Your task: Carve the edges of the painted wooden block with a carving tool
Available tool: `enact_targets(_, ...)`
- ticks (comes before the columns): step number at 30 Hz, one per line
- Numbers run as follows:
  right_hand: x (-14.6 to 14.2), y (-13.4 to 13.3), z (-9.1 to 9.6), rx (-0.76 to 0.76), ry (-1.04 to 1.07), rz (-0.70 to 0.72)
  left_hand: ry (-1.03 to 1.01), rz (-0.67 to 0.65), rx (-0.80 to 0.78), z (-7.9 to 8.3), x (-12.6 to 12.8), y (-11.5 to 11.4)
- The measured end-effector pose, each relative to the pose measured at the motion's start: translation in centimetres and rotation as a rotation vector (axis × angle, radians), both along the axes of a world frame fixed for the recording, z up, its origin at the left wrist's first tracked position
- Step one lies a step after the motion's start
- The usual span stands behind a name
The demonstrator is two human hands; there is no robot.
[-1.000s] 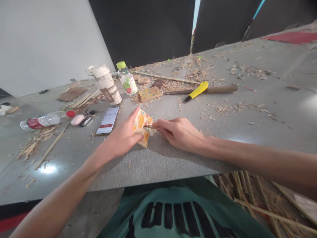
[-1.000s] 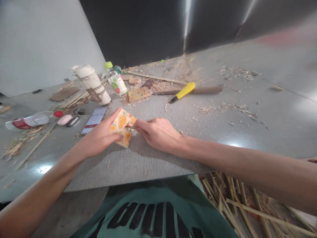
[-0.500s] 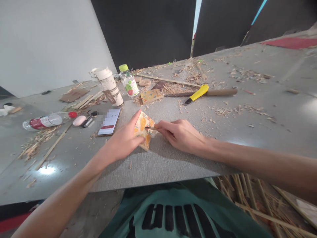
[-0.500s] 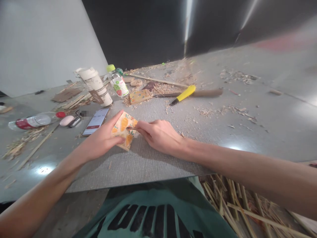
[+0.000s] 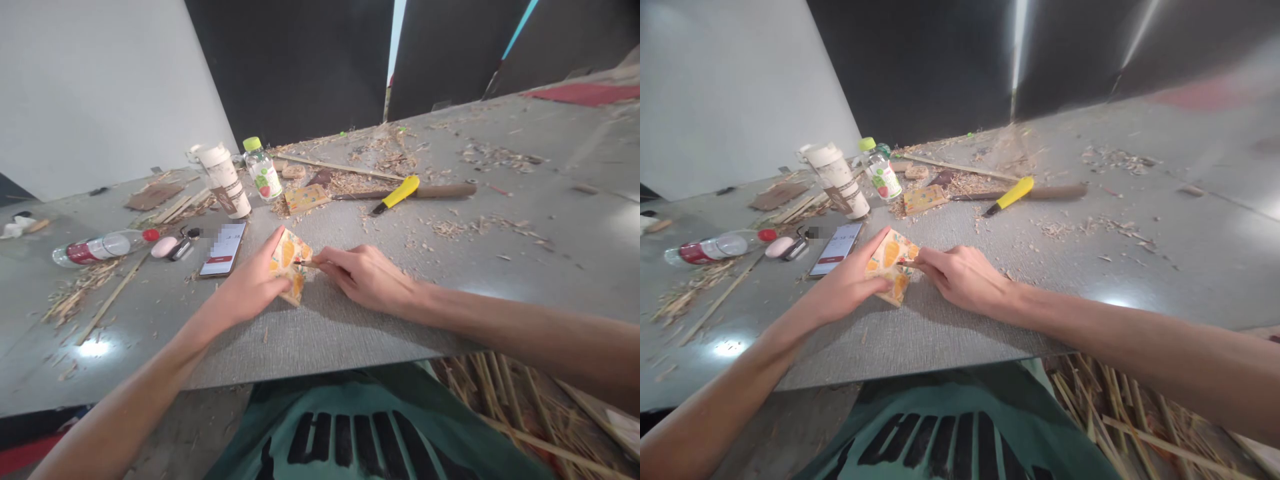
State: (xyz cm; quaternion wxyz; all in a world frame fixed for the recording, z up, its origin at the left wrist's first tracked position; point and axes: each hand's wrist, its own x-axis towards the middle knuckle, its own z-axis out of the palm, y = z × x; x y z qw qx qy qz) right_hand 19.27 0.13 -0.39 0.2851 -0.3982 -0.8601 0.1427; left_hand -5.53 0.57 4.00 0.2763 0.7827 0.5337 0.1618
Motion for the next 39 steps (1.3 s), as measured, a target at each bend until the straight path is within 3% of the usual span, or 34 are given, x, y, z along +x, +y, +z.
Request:
enact_targets(7, 0.09, -0.29, -0.01, -0.042, -0.070, 0.030, -0.013, 0.005, -0.001, 0.01, -0.06, 0.09)
enact_targets(14, -0.20, 0.06, -0.10, -0.012, 0.018, 0.003, -0.014, 0.003, 0.020, -0.23, -0.10, 0.10)
enact_targets(21, 0.16, -0.11, -0.09, -0.009, -0.072, 0.036, -0.014, -0.005, 0.014, -0.13, -0.11, 0.11)
enact_targets(28, -0.36, 0.13, -0.19, 0.015, 0.029, 0.007, -0.006, 0.000, 0.021, -0.37, -0.28, 0.07)
enact_targets(35, 0.03, -0.23, -0.34, 0.038, -0.114, 0.054, -0.013, 0.002, 0.000, -0.07, -0.19, 0.04)
enact_targets(39, -0.20, -0.11, -0.10, 0.015, -0.007, 0.026, -0.026, -0.004, -0.002, -0.23, -0.26, 0.03)
